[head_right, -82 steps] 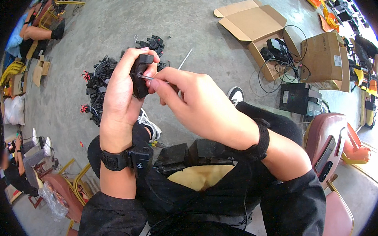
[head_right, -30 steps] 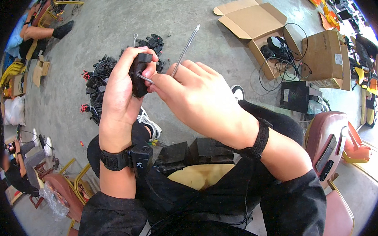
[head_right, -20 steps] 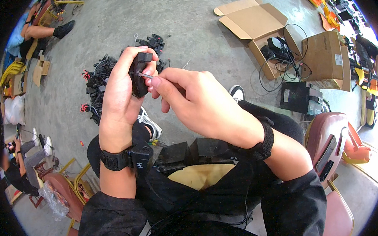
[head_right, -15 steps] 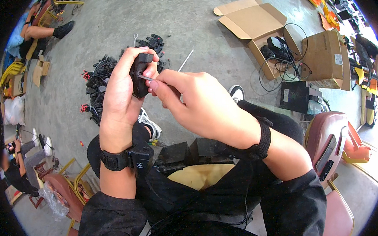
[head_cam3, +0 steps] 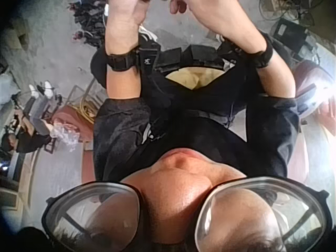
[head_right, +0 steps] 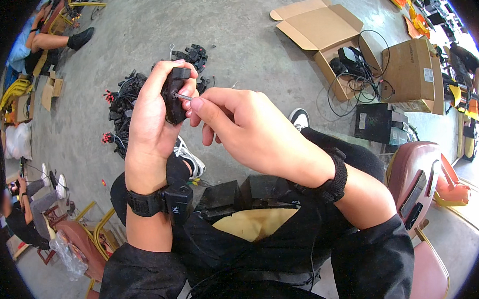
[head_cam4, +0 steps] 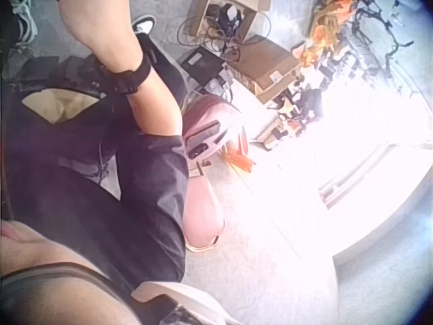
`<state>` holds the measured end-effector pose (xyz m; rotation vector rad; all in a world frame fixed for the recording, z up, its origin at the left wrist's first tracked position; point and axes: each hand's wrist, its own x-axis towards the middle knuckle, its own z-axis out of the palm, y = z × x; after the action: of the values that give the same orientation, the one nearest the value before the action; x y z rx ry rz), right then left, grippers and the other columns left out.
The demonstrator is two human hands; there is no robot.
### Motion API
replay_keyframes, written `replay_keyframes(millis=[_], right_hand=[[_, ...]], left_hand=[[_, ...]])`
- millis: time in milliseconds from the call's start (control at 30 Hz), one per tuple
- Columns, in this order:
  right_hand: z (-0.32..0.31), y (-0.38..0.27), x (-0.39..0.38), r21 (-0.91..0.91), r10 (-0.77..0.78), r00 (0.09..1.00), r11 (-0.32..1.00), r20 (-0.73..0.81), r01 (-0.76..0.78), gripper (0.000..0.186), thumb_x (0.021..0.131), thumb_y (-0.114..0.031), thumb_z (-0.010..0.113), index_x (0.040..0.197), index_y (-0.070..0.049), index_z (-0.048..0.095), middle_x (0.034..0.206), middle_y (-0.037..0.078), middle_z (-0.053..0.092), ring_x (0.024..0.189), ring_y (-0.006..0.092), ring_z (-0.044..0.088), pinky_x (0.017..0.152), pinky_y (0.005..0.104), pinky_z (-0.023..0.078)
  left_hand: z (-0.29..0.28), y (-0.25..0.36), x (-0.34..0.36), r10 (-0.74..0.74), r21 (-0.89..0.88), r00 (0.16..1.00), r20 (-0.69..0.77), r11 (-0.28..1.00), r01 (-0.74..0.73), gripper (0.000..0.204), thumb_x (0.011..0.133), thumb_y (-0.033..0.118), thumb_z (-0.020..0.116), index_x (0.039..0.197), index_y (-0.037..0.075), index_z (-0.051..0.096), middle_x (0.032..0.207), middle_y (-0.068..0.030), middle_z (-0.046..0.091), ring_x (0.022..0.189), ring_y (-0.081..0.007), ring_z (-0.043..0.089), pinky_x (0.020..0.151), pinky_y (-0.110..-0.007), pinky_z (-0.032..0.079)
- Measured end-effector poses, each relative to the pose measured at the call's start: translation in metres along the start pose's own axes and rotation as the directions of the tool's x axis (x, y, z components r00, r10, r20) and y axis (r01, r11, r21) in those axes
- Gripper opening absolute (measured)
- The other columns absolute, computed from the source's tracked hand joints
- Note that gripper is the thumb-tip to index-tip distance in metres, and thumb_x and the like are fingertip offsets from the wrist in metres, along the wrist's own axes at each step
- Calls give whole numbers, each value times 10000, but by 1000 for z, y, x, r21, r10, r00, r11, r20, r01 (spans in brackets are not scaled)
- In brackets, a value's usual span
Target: Repairing a small electronic component using a hex key and applying a sticker.
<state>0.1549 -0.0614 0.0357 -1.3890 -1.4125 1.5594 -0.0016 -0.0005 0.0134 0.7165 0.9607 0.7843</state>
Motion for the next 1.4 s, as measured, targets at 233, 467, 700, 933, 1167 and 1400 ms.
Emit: replay_keyframes(millis=[233, 467, 700, 933, 1167, 1400], right_hand=[[3, 15, 4, -822, -543, 839, 484, -15, 299, 213, 1008, -177, 506, 935, -26, 637, 743, 44, 658, 707, 103, 600, 638, 301, 478], [-2, 8, 3, 87, 13, 999, 996, 44, -17, 304, 1035, -231, 463, 921, -1, 627, 766, 31, 658, 723, 99, 594, 669, 290, 477], [5, 16, 4, -388, -296, 950, 891, -102, 236, 178, 980, -158, 545, 913, -11, 620, 767, 74, 646, 716, 206, 614, 668, 319, 479], [6, 27, 8, -725, -672, 738, 537, -58, 431, 100, 875, -84, 672, 882, -23, 593, 784, 105, 573, 722, 314, 568, 651, 385, 474], [7, 27, 6, -636, -607, 789, 647, -96, 421, 88, 881, -72, 666, 915, -10, 614, 787, 118, 591, 724, 306, 580, 645, 385, 469], [8, 27, 5, -691, -616, 784, 599, -75, 405, 102, 888, -139, 662, 877, -44, 625, 675, 100, 575, 651, 295, 579, 629, 391, 470]], left_hand=[[2, -4, 2, -42, 2, 998, -39, 999, 42, 326, 917, 343, 543, 847, 37, 636, 618, 25, 504, 527, -74, 445, 531, -237, 366], [2, -5, 1, -28, 8, 999, -23, 1000, 29, 302, 941, 334, 530, 862, 48, 586, 631, 22, 493, 567, -82, 461, 552, -237, 379], [0, -6, 5, -15, -19, 999, -33, 1000, 14, 320, 926, 338, 538, 857, 34, 611, 632, 17, 505, 550, -82, 455, 530, -238, 372], [0, -9, 6, -33, -2, 997, -72, 999, 33, 338, 901, 351, 552, 813, 33, 624, 634, 20, 512, 540, -81, 461, 521, -239, 364], [9, -4, 1, 31, 149, 976, -214, 989, 1, 367, 881, 356, 563, 714, 34, 619, 601, -2, 524, 496, -88, 458, 481, -249, 355], [8, -4, 0, 51, 157, 979, -198, 987, -20, 365, 877, 339, 549, 689, 34, 614, 605, -21, 550, 500, -95, 486, 471, -252, 367]])
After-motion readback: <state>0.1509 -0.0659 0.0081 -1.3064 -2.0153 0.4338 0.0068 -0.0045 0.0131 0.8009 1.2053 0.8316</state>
